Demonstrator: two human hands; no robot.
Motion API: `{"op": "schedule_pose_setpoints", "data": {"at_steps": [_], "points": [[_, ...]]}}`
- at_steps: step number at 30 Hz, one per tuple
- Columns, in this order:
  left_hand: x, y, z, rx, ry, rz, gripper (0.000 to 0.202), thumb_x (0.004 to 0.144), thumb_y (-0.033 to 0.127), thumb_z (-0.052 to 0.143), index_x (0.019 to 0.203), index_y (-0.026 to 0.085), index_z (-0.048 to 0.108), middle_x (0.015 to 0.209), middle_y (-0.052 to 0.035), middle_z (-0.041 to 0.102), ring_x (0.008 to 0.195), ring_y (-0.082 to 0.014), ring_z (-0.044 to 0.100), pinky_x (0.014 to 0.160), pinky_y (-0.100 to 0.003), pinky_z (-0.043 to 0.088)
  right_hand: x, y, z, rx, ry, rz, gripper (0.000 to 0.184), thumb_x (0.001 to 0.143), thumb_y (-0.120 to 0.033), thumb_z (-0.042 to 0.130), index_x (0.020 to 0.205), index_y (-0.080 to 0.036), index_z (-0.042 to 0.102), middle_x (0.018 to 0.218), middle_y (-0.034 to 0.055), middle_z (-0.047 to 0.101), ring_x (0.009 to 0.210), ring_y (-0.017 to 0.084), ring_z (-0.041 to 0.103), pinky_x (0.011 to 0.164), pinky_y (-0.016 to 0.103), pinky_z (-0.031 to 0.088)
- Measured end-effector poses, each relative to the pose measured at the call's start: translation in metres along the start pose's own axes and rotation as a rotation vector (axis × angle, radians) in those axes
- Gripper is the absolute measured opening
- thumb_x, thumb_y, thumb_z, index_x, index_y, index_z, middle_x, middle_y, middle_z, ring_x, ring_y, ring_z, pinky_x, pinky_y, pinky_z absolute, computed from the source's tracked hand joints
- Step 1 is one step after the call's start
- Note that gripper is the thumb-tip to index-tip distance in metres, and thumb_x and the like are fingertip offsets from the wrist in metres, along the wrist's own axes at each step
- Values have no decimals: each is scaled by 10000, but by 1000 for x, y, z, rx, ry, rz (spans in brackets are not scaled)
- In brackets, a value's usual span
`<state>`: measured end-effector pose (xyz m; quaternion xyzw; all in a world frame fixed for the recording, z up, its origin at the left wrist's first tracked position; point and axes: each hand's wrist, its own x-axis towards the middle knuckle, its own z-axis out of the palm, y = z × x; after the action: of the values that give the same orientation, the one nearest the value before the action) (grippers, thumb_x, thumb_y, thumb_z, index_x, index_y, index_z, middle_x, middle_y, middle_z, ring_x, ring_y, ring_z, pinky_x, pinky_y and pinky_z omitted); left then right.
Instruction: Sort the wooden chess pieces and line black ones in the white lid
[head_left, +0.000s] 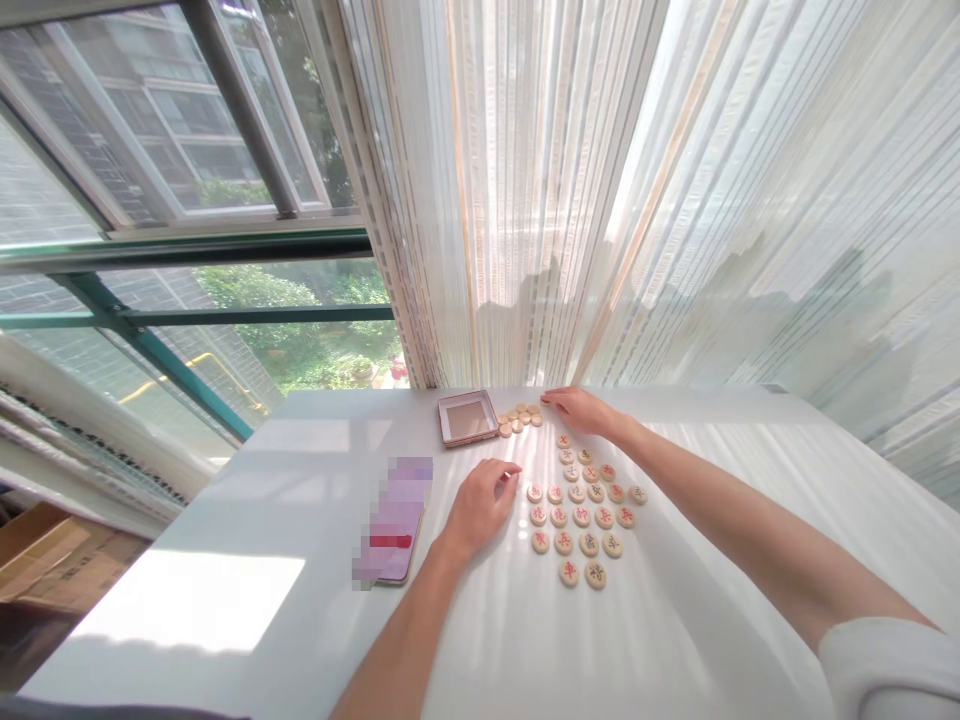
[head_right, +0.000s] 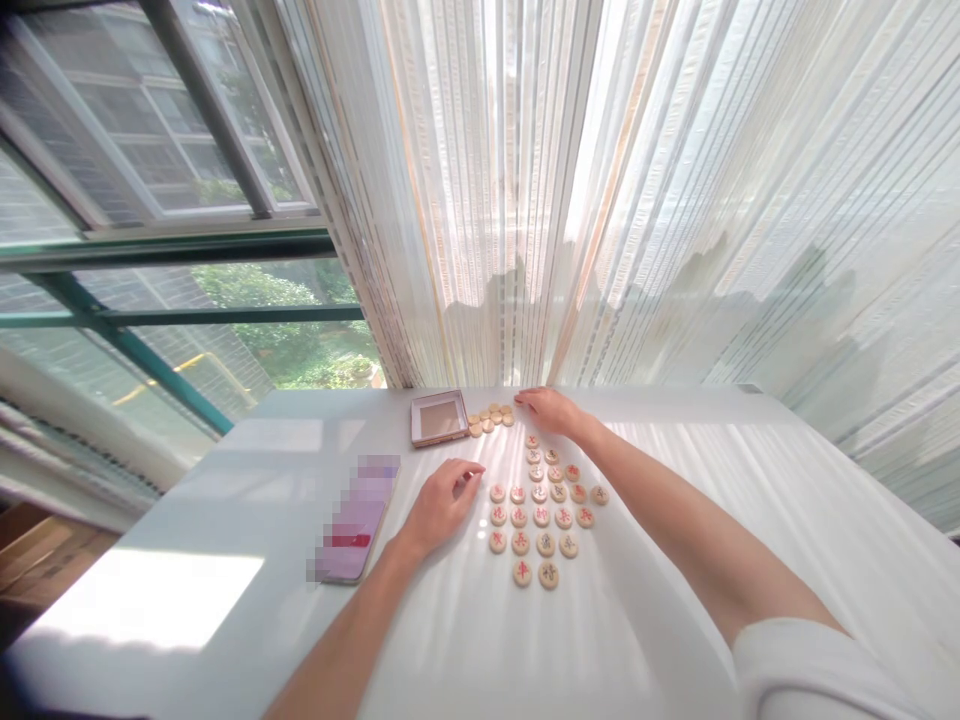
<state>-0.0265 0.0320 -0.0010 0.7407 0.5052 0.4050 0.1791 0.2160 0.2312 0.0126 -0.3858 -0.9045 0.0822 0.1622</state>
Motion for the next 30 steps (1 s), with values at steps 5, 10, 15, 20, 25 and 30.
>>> {"op": "schedule_pose_setpoints", "data": {"at_steps": [5, 10, 15, 20, 25, 30], "points": [[0, 0, 1, 3, -2, -9, 174, 975, 224, 523, 1020, 226, 692, 963, -46, 709, 872, -200, 652, 805, -333, 532, -21, 7, -12, 17, 10, 97, 304, 996, -331, 610, 1264, -189, 606, 1288, 94, 620, 1065, 224, 654, 900, 431, 568], [0, 5, 0, 5, 2, -7, 187, 985, 245, 513, 997, 223, 698, 948, -51, 712, 859, -200, 659, 783, -328, 539, -31, -5, -28, 99, 79, 148, 215, 995, -311, 600, 1155, -187, 670, 1163, 91, 689, 953, 204, 684, 879, 409, 573], [-2, 15, 4, -28, -6, 17, 196, 999, 260, 498, 1052, 241, 685, 978, -55, 707, 913, -207, 665, 791, -330, 546, -66, -59, -51, 261, 184, 92, 227, 975, -347, 573, 1073, -201, 717, 1008, 73, 753, 814, 189, 715, 772, 345, 606], [-9, 30, 11, -105, 15, 112, 305, 993, 275, 524, 1295, 251, 566, 1068, -65, 696, 867, -191, 666, 804, -355, 562, -124, -127, -54, 443, 246, 15, 206, 990, -326, 565, 1104, -239, 713, 1074, 65, 742, 940, 197, 720, 809, 321, 605], [-13, 41, 13, -114, -13, 231, 294, 985, 252, 558, 1280, 259, 558, 1055, -56, 690, 844, -170, 664, 758, -322, 568, -153, -152, -32, 574, 354, -39, 186, 979, -253, 598, 1138, -260, 693, 1069, 71, 740, 1011, 223, 706, 879, 370, 596], [-15, 46, 14, -140, -35, 255, 243, 976, 201, 562, 1214, 246, 585, 1059, -59, 695, 856, -169, 678, 783, -316, 578, -163, -152, -16, 535, 431, -92, 158, 957, -218, 631, 1101, -258, 680, 1093, 80, 729, 1005, 225, 717, 852, 362, 615]]}}
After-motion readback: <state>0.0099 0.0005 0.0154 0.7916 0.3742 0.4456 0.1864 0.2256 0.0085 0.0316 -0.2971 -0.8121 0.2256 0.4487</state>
